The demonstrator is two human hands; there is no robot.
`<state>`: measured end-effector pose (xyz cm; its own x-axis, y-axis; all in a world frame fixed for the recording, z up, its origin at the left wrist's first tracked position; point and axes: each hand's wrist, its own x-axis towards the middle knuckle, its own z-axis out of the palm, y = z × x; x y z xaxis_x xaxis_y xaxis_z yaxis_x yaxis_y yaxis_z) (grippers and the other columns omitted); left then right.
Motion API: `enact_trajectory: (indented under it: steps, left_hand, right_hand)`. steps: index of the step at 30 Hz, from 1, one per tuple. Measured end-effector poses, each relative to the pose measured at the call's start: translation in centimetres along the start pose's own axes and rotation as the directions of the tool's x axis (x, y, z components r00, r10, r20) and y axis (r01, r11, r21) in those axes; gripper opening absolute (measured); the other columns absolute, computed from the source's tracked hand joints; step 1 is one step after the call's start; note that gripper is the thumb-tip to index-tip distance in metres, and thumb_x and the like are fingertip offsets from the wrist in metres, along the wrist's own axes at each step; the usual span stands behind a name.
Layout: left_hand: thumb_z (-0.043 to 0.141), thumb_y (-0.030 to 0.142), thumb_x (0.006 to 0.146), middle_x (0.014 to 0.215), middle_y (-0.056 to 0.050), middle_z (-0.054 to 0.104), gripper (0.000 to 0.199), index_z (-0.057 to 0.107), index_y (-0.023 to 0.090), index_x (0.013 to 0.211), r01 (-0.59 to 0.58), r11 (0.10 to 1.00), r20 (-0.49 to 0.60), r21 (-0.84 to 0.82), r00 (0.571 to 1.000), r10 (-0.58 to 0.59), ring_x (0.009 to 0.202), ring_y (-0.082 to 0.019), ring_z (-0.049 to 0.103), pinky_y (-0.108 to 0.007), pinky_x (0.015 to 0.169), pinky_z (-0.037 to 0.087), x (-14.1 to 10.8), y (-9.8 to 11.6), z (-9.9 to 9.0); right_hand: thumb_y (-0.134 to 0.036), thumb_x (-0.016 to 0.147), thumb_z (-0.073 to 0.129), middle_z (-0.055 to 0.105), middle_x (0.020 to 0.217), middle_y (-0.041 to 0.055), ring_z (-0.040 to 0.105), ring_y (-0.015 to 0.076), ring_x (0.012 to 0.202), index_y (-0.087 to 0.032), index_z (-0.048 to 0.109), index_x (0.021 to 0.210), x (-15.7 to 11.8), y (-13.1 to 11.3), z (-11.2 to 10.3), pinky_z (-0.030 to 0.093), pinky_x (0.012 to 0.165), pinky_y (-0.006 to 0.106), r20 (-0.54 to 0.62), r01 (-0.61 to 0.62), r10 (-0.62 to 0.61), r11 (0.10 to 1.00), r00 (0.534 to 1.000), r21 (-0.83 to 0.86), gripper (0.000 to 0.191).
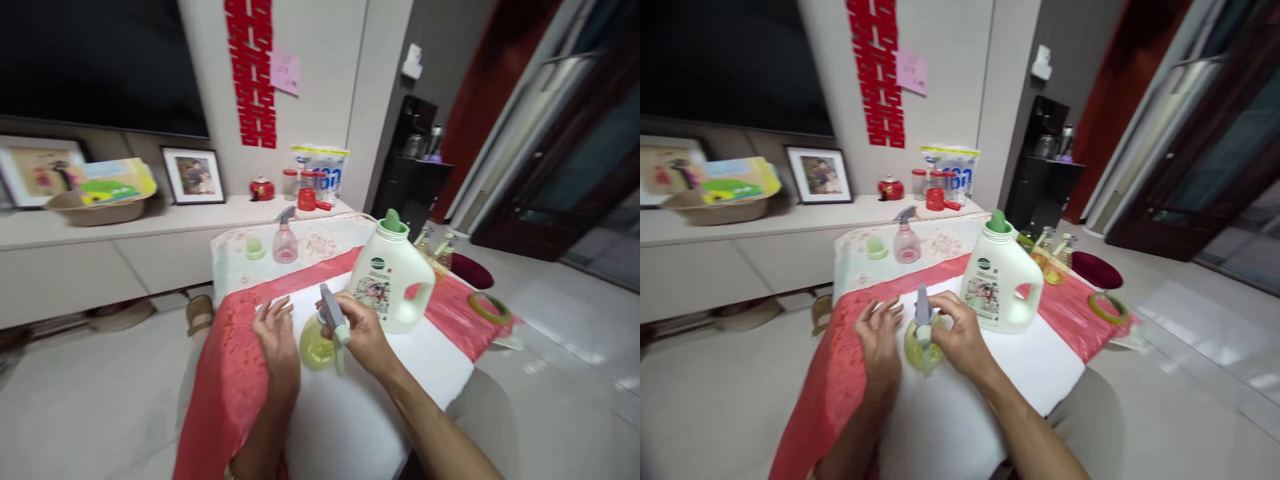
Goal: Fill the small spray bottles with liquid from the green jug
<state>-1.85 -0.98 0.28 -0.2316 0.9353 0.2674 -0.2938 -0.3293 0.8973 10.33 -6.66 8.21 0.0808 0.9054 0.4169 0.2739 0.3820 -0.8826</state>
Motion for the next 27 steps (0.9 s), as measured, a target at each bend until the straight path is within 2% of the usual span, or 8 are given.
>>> enact_trajectory:
  steps: [6,8,10,12,14,19,23,27]
  left_hand:
    - [0.067,0.03,0.08,0.118,-0.007,0.06,0.048,0.04,0.024,0.12,0.21,0.975,0.026,0.072,0.977,-0.212,0.092,-0.018,0.066,-0.04,0.088,0.053,0.3,-0.1,0.0]
    - [0.069,0.03,0.075,0.117,-0.007,0.06,0.052,0.041,0.025,0.118,0.251,0.964,0.016,0.088,0.967,-0.253,0.089,-0.017,0.065,-0.038,0.083,0.053,0.2,-0.1,0.1]
    - [0.071,0.031,0.072,0.117,-0.006,0.061,0.054,0.042,0.025,0.118,0.282,0.953,0.014,0.108,0.959,-0.285,0.089,-0.018,0.066,-0.037,0.08,0.052,0.1,-0.3,0.2]
    - [0.072,0.031,0.071,0.118,-0.007,0.061,0.056,0.043,0.025,0.118,0.295,0.947,0.028,0.124,0.953,-0.301,0.09,-0.019,0.066,-0.035,0.078,0.052,0.0,-0.6,0.2]
    - [0.073,0.032,0.071,0.12,-0.007,0.061,0.057,0.043,0.026,0.12,0.301,0.944,0.051,0.139,0.949,-0.31,0.091,-0.018,0.066,-0.034,0.077,0.052,-0.2,-0.8,0.2]
    - [0.073,0.032,0.07,0.121,-0.007,0.06,0.059,0.044,0.026,0.12,0.308,0.935,0.066,0.174,0.944,-0.323,0.086,-0.017,0.067,-0.033,0.076,0.052,-0.4,-0.7,0.4]
    - [0.073,0.033,0.068,0.118,-0.006,0.061,0.059,0.044,0.025,0.119,0.301,0.936,0.065,0.184,0.946,-0.317,0.081,-0.016,0.068,-0.034,0.076,0.052,-0.3,-0.5,0.6]
    - [0.072,0.034,0.067,0.116,-0.005,0.061,0.058,0.044,0.025,0.117,0.288,0.938,0.075,0.196,0.949,-0.307,0.076,-0.016,0.069,-0.035,0.076,0.052,-0.3,-0.1,0.8]
  right_hand:
    - [-0.037,0.08,0.077,0.063,0.095,0.0044,0.061,0.0149,0.083,-0.025,0.073,0.105,-6.2,-6.2,-5.7,0.053,0.074,0.026,-0.095,-0.059,0.058,0.998,0.994,-0.015,0.028]
    - [-0.042,0.081,0.077,0.065,0.098,0.0052,0.063,0.0167,0.085,-0.028,0.072,0.11,-8.3,-7.0,-8.8,0.055,0.069,0.026,-0.247,-0.064,0.045,0.996,0.968,-0.07,0.033]
    - [-0.041,0.076,0.082,0.067,0.107,0.0056,0.065,0.0188,0.091,-0.028,0.07,0.114,-9.5,-6.8,-12.2,0.057,0.074,0.027,-0.45,-0.028,-0.051,0.986,0.891,-0.167,0.041]
    - [-0.038,0.075,0.082,0.067,0.108,0.0088,0.065,0.0218,0.099,-0.022,0.07,0.112,-9.4,-5.8,-15.6,0.057,0.085,0.033,-0.634,-0.094,-0.039,0.98,0.773,-0.176,0.042]
    - [-0.044,0.065,0.086,0.067,0.101,0.0077,0.065,0.0207,0.09,-0.019,0.07,0.103,-8.4,-4.0,-18.9,0.056,0.077,0.032,-0.743,-0.121,-0.03,0.982,0.669,-0.148,0.048]
    - [-0.041,0.065,0.086,0.066,0.092,0.0048,0.061,0.0137,0.081,-0.012,0.069,0.093,-5.0,1.9,-25.9,0.051,0.07,0.024,-0.842,-0.251,-0.044,0.945,0.537,-0.21,0.044]
    - [-0.039,0.094,0.065,0.062,0.099,0.0055,0.061,0.012,0.088,-0.009,0.063,0.107,-3.0,5.8,-29.6,0.055,0.081,0.028,-0.849,-0.36,-0.024,0.899,0.528,-0.25,0.033]
    - [-0.04,0.099,0.059,0.06,0.109,0.0078,0.061,0.0146,0.098,-0.009,0.06,0.117,-1.6,9.0,-31.7,0.056,0.087,0.032,-0.82,-0.39,-0.045,0.864,0.571,-0.318,0.035]
